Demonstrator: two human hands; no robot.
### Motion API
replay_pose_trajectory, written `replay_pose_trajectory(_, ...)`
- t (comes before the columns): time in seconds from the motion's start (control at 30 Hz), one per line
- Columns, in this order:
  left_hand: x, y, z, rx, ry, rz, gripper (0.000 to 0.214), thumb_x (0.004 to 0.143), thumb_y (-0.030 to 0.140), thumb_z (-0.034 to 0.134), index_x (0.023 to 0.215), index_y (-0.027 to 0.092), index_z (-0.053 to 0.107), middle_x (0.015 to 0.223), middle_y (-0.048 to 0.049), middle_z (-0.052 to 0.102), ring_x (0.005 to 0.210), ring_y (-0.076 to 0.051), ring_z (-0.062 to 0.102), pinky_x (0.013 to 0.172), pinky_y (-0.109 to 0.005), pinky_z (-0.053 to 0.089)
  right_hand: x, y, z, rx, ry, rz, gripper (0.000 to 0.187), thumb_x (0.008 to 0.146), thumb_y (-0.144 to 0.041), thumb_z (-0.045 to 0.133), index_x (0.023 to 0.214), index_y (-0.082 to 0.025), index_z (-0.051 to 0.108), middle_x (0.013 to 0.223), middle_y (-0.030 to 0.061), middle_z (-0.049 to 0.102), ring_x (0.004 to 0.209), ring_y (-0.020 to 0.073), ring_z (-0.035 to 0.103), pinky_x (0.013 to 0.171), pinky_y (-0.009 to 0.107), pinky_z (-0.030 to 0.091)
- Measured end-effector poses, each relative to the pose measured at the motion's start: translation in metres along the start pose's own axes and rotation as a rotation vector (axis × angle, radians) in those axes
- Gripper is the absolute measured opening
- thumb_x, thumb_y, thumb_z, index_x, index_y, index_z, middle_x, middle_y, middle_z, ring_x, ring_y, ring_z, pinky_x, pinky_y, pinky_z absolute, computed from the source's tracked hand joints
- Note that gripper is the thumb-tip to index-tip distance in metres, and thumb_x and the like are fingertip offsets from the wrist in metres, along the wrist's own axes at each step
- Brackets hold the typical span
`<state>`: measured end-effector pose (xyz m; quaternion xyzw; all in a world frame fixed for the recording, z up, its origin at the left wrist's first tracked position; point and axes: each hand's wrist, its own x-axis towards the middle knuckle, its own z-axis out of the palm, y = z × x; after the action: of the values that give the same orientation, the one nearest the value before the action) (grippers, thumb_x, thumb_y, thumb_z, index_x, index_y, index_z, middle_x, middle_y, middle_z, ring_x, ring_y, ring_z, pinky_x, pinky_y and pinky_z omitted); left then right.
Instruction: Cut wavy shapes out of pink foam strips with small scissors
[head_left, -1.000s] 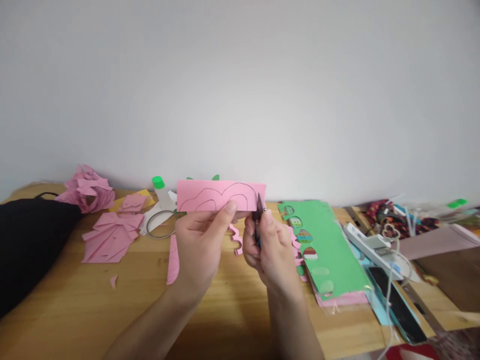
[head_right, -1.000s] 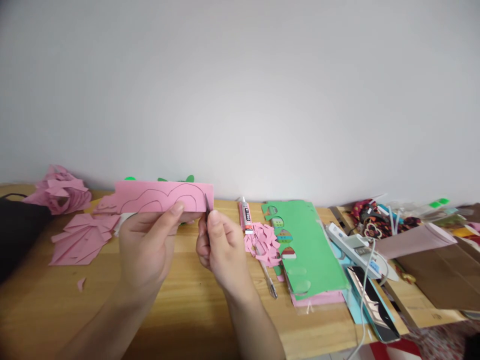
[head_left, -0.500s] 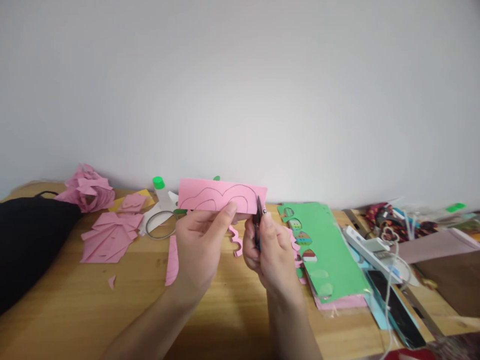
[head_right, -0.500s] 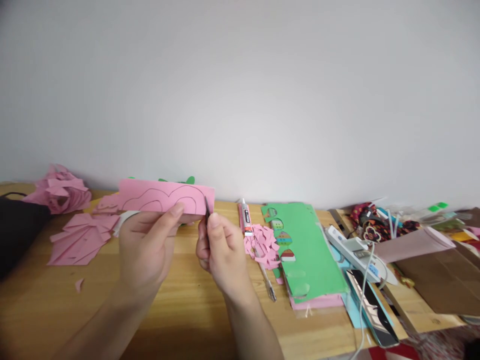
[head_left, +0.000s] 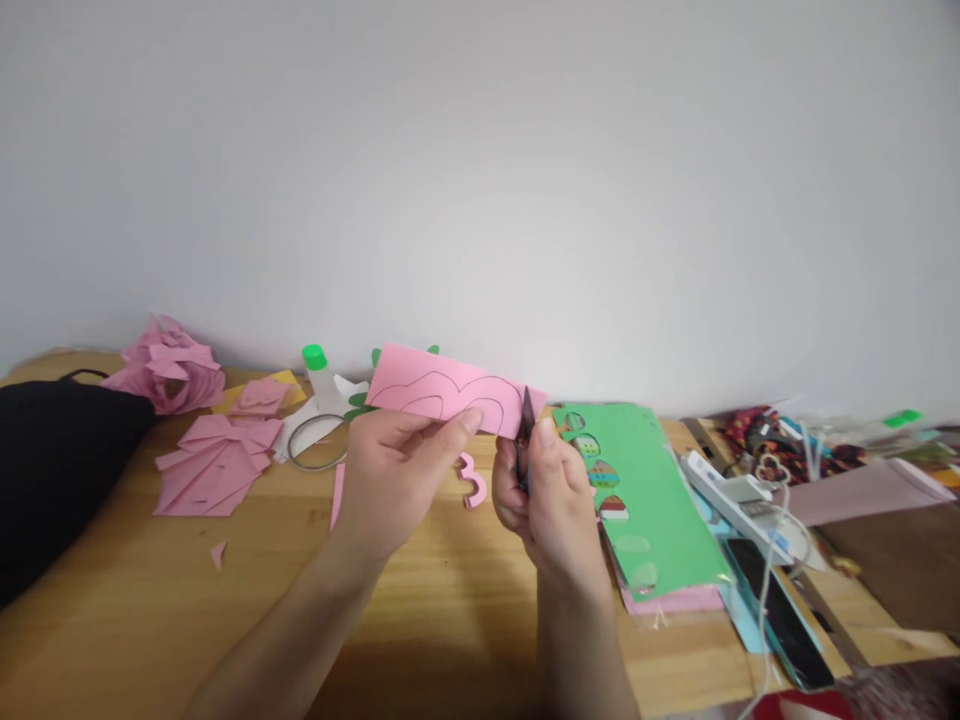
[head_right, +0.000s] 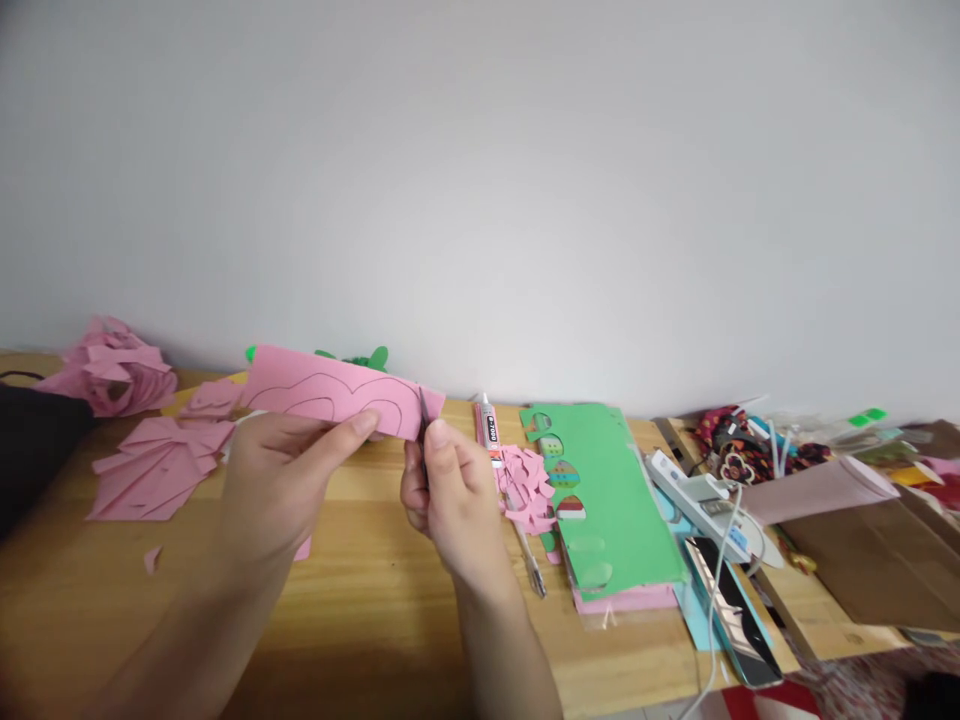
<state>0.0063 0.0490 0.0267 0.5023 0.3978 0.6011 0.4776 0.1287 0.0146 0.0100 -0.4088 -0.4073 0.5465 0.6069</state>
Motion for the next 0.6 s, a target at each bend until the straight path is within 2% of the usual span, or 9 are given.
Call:
replay_pose_trajectory(0.1, 0.0000, 0.0038, -0.0005, 0.026, -0.085, 0.028, 0.048, 0.077, 0.024, 0.069, 0.037, 0.019, 0.043, 0.036, 0.0079, 0.024, 0.031, -0.005, 0.021, 0.033, -0.023, 0.026, 0.0001, 0.0007, -0.0013, 0.010, -0.010, -0.009, 0.048, 0.092, -0.059, 0.052, 0.065, -0.019, 0.046, 0.045, -0.0104, 0.030, 0.036, 0.0033, 0.018, 0.033, 0.015, 0.016)
replay_pose_trajectory(0.23, 0.0003, 0.0017, -0.0003, 0.013, -0.061, 0.010, 0.049, 0.077, 0.022, 0.069, 0.037, 0.019, 0.040, 0.037, 0.0084, 0.024, 0.028, -0.004, 0.022, 0.033, -0.023, 0.028, 0.0001, 0.0011, -0.0013, 0.009, -0.012, -0.010, 0.047, 0.092, -0.058, 0.052, 0.065, -0.020, 0.045, 0.046, -0.0102, 0.031, 0.037, 0.0035, 0.018, 0.034, 0.016, 0.017)
replay_pose_trajectory(0.33, 0.0019, -0.0024, -0.0009, -0.039, -0.083, 0.013, 0.044, 0.077, 0.023, 0.070, 0.038, 0.019, 0.048, 0.034, 0.0091, 0.025, 0.026, -0.004, 0.021, 0.032, -0.023, 0.033, -0.0001, 0.0005, -0.0012, -0.005, -0.007, -0.002, 0.048, 0.091, -0.059, 0.053, 0.064, -0.020, 0.045, 0.045, -0.0103, 0.030, 0.036, 0.0037, 0.017, 0.033, 0.016, 0.016)
replay_pose_trajectory(0.47, 0.0028, -0.0035, -0.0009, -0.094, -0.079, -0.028, 0.036, 0.075, 0.025, 0.073, 0.043, 0.020, 0.058, 0.032, 0.0086, 0.035, 0.023, -0.004, 0.025, 0.030, -0.022, 0.039, -0.0006, -0.0004, -0.0017, -0.026, 0.003, 0.009, 0.048, 0.091, -0.060, 0.053, 0.065, -0.020, 0.047, 0.045, -0.0099, 0.030, 0.036, 0.0042, 0.017, 0.033, 0.017, 0.017)
replay_pose_trajectory(0.6, 0.0012, 0.0000, 0.0025, -0.164, -0.052, -0.079, 0.031, 0.072, 0.024, 0.075, 0.045, 0.020, 0.060, 0.038, 0.0076, 0.049, 0.022, -0.003, 0.029, 0.030, -0.022, 0.043, -0.0005, -0.0003, -0.0028, -0.034, -0.008, 0.004, 0.048, 0.092, -0.059, 0.051, 0.065, -0.020, 0.047, 0.045, -0.0098, 0.031, 0.036, 0.0042, 0.017, 0.033, 0.018, 0.017)
